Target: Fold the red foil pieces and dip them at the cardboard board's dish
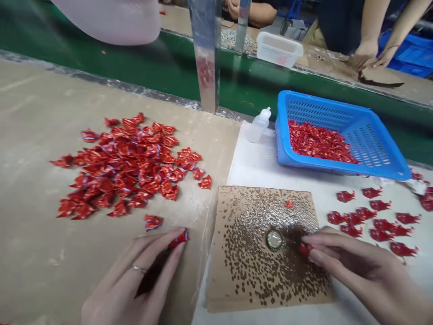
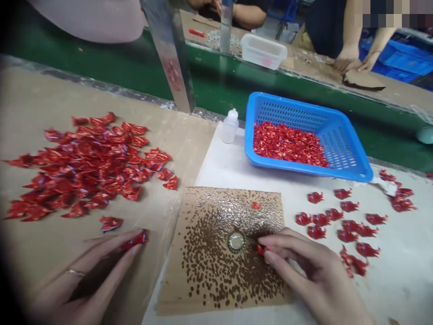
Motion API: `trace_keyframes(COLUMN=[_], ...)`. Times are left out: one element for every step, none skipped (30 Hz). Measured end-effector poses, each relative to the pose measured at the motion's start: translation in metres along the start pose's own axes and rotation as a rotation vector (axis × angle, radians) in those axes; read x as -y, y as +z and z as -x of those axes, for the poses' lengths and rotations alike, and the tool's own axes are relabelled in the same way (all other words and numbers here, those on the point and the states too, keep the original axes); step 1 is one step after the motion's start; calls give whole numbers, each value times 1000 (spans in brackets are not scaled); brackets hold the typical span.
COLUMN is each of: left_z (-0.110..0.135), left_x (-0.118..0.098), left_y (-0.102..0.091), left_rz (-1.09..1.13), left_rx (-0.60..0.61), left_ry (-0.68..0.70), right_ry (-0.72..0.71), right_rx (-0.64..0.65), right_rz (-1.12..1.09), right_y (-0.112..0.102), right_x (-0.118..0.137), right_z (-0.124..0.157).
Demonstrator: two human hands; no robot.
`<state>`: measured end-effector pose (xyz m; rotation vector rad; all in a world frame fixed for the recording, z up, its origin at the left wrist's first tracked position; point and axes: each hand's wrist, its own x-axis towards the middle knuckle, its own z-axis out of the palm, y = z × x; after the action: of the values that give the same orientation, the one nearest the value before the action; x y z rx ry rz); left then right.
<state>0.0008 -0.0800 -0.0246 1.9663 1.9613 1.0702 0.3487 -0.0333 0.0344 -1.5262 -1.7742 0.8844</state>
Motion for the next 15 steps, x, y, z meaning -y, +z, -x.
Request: trace_keyframes(left_z=[2, 4, 5, 7, 8, 9, 10, 11, 12, 13, 14, 14, 14, 14, 14], left_x=[-1, -2, -3, -5, -7, -8, -9, -10, -10, -11, -11, -11, -11, -11, -12], left_y=[1, 3, 4, 5, 7, 8, 9, 10, 11, 11, 12, 12, 12, 11, 11], left_rz=[20, 44, 67, 92, 116, 132, 138, 136, 126, 115, 105, 101, 100, 101, 102], left_rx=[19, 39, 59, 73, 84, 90, 92, 96, 98, 103, 109, 109, 109, 104, 104], left_ry=[-28, -62, -84, -93, -88, -75, -66, -68, -82, -105, -131, -151, -161, -165, -169], right_ry=[-36, -53, -71, -90, -107, -124, -139, -140, -134, -120, -100, -80, -58, -38, -25], right_rx=[39, 65, 73, 81, 78, 71, 62, 49, 39, 36, 34, 32, 30, 31, 31], right_rz=[-20, -9, 2, 25, 56, 90, 125, 161, 192, 214, 228, 236, 243, 250, 256], right_y=[7, 13, 17, 21, 23, 25, 26, 27, 28, 28, 29, 30, 31, 31, 31], right_x=[12, 20, 25, 28, 28, 28, 27, 26, 25, 24, 23, 22, 21, 20, 19], right_z=[-8, -14, -19, -21, -22, -21, -20, -19, -17, -15, -13, -11, -10, -8, -7])
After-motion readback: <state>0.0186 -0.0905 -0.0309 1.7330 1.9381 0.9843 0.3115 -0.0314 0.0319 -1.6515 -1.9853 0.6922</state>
